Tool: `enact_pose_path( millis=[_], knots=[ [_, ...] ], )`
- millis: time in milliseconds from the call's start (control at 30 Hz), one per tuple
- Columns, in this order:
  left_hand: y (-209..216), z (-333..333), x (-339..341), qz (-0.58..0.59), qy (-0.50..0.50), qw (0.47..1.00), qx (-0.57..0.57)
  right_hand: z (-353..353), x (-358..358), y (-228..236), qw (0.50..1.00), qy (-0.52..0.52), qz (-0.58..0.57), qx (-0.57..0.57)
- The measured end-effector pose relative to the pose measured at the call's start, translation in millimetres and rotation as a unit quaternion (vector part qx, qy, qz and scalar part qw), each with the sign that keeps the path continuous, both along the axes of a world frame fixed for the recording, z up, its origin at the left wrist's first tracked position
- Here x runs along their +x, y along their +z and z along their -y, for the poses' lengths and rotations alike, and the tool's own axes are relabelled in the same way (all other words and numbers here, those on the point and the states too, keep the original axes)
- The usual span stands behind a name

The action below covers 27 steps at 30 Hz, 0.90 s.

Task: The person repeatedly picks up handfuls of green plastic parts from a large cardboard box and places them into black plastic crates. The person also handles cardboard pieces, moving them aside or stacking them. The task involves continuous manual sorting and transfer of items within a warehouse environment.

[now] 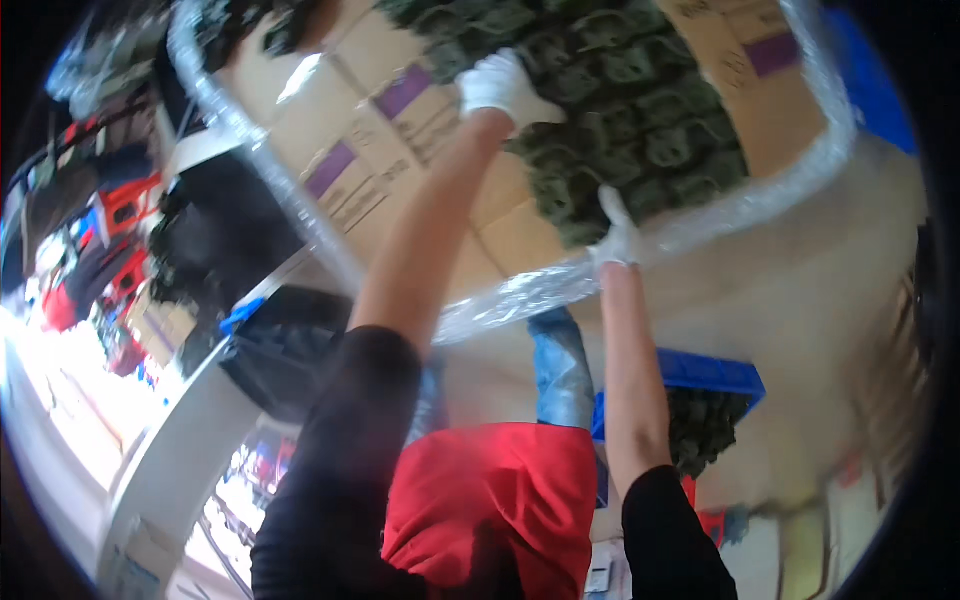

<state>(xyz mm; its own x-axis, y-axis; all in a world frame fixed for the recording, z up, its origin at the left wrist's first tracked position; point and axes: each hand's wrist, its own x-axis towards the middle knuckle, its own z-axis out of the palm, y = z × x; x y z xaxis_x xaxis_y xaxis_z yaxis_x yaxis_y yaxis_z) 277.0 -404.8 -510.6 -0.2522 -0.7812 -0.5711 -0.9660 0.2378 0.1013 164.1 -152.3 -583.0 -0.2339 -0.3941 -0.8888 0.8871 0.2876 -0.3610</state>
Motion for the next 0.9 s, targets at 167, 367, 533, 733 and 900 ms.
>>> enact_pose_path(
  millis=[167,367,533,733,900],
  knots=[
    [2.8,-54.3,48.3,-0.064,0.084,0.986,0.129,-28.8,-14.0,35.2,0.996,0.079,0.025,0.026],
    [28.4,-154.3,187.8,-0.281,0.371,0.876,0.124,-84.3,10.5,-3.8,0.960,0.261,-0.092,0.037],
    [66.8,-265.1,321.5,-0.365,0.519,0.772,0.035,-49.2,106.0,86.7,0.881,0.451,-0.138,0.014],
    [128.5,-411.8,509.1,-0.481,0.615,0.623,-0.035,-44.6,339.9,161.5,0.772,0.628,-0.041,-0.086],
    [159.5,-541.1,668.1,-0.394,0.739,0.542,-0.072,-79.7,577.8,221.6,0.550,0.822,-0.096,-0.117]
  ],
)
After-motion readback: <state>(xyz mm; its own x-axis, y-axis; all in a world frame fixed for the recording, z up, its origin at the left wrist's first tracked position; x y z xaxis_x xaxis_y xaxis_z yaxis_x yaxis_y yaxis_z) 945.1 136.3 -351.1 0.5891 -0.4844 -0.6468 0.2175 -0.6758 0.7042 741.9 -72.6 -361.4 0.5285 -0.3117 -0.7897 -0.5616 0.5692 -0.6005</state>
